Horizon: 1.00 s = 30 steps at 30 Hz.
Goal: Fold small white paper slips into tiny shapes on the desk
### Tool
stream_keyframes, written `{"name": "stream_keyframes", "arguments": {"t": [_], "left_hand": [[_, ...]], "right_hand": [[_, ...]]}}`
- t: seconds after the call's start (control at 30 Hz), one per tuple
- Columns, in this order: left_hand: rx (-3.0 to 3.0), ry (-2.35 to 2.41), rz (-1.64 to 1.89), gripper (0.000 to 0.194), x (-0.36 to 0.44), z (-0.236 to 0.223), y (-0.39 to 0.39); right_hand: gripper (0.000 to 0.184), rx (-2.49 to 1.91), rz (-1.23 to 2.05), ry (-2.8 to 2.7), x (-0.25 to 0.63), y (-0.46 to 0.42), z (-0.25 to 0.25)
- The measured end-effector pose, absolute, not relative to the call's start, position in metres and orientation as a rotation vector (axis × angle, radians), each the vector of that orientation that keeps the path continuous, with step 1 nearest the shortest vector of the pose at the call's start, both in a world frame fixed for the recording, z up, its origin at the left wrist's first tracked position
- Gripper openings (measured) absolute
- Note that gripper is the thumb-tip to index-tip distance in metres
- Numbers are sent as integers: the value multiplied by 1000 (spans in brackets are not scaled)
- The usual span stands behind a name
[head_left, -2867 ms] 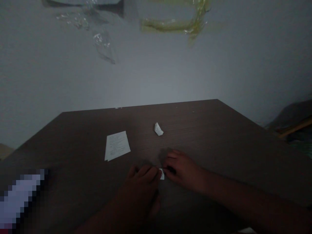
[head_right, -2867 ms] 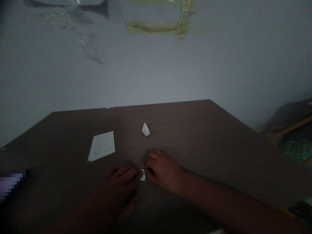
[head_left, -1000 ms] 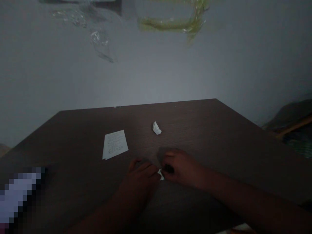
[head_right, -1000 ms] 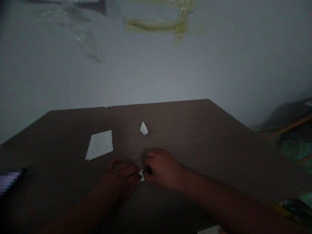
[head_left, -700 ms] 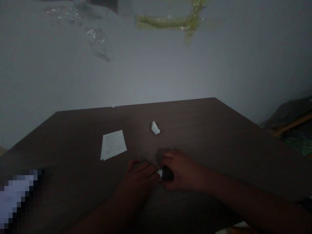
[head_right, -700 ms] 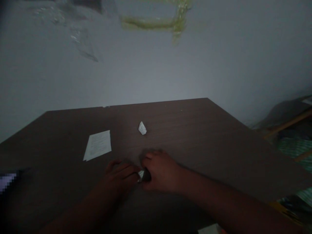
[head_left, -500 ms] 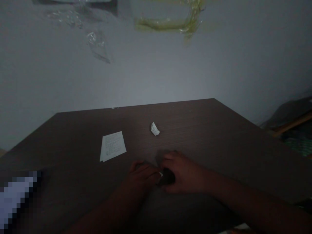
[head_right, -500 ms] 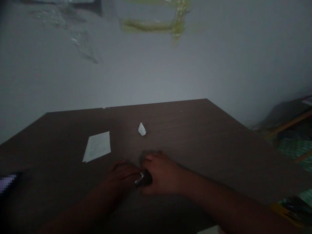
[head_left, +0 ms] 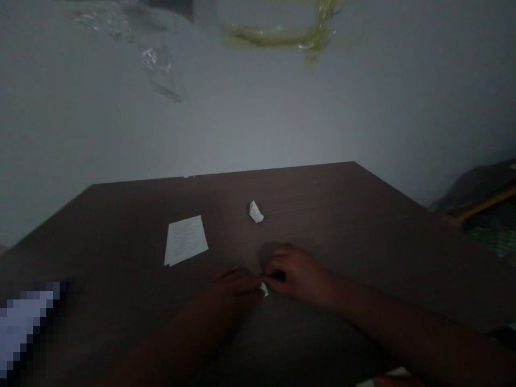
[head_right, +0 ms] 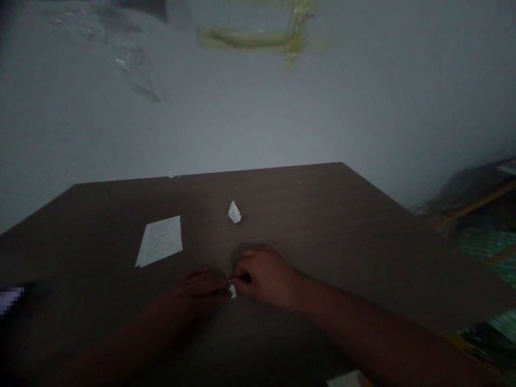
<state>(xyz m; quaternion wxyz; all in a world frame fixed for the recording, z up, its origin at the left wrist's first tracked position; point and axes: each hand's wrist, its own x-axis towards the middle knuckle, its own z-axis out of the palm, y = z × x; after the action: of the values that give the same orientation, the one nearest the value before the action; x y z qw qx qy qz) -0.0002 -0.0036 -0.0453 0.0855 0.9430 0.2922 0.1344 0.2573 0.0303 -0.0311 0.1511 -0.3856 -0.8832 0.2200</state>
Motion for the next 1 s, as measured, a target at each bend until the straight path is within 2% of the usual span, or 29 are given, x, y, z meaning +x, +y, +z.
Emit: {"name": "stream_keyframes", "arguments": {"t": [0.13, 0.33, 0.53, 0.6, 0.73, 0.77, 0.87, 1.0], "left_hand": [[2772, 915, 324, 54, -9, -49, -7], [2711, 1027, 108, 61, -9, -29, -15], [2723, 1023, 132, 62, -6, -25, -18], [2727, 998, 152, 63, -6, -27, -18], [2729, 982, 162, 58, -7, -25, -16], [2734, 970, 173, 58, -7, -22, -15], [2752, 854, 191, 61, -9, -15, -10], [2777, 823, 212, 65, -13, -5, -5]], "right_hand": [[9, -1140, 622, -2534, 257, 30, -30], [13, -1173, 656, -2571, 257, 26, -20], [17, -1195, 647, -2602, 257, 24, -14], [26, -1201, 667, -2626, 258, 22, -11], [59, -1226, 685, -2668, 261, 18, -4], [62, -1218, 689, -2673, 262, 18, -2], [52, -1121, 751, -2680, 269, 21, -2], [11, -987, 776, -2638, 272, 28, -10]]}}
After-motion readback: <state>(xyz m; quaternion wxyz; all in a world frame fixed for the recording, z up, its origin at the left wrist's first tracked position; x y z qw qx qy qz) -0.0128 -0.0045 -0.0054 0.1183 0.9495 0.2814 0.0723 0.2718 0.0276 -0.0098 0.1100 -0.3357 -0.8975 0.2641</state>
